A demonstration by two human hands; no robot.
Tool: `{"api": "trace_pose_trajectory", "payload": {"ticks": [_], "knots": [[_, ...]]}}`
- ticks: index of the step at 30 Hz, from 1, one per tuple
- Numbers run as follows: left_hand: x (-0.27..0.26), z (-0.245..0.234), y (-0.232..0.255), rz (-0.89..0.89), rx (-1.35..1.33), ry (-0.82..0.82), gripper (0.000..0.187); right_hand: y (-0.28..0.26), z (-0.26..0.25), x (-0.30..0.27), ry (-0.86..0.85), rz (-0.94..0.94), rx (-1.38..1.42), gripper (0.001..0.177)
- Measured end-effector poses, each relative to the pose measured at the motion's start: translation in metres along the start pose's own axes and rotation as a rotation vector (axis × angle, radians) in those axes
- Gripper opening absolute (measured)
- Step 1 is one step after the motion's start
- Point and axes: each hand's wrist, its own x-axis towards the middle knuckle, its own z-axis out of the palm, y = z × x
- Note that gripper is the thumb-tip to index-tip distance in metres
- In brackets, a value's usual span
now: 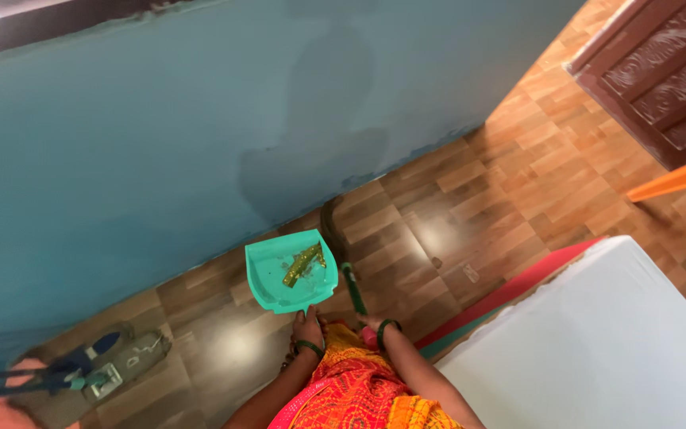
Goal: The person sweeps a wooden floor using a broom and a dustpan. They move around a room with a bed and several plastic chairs, sweeping debris into the dustpan.
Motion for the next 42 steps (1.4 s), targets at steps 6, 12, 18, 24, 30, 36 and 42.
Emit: {"api": "trace_pose_trajectory", "payload": {"ticks": [6,12,18,24,30,36,42], "knots": [[0.010,0.043,-0.012,-0.012,0.006,-0.080,0.025,-0.016,-0.058,-0.026,0.222,-0.023,0.288,0.076],[0.006,0.082,-0.017,0.016,0.018,-0.140,0.024,-0.029,-0.075,-0.034,0.337,-0.074,0.261,0.073],[-0.008,0.122,-0.024,-0.041,0.047,-0.197,0.022,-0.006,-0.102,-0.016,0.241,-0.142,0.033,0.061],[-0.015,0.147,-0.038,-0.082,0.098,-0.263,0.022,0.037,-0.127,-0.015,0.199,-0.011,-0.183,0.068],[-0.016,0.163,-0.044,-0.077,0.140,-0.322,0.026,0.073,-0.150,-0.025,0.297,0.034,0.182,0.068],[-0.013,0.169,-0.047,-0.009,0.189,-0.364,0.026,0.056,-0.166,-0.038,0.547,0.093,0.339,0.058],[0.000,0.184,-0.043,-0.102,0.275,-0.346,0.028,0.027,-0.167,-0.024,0.608,-0.141,0.063,0.058]]}}
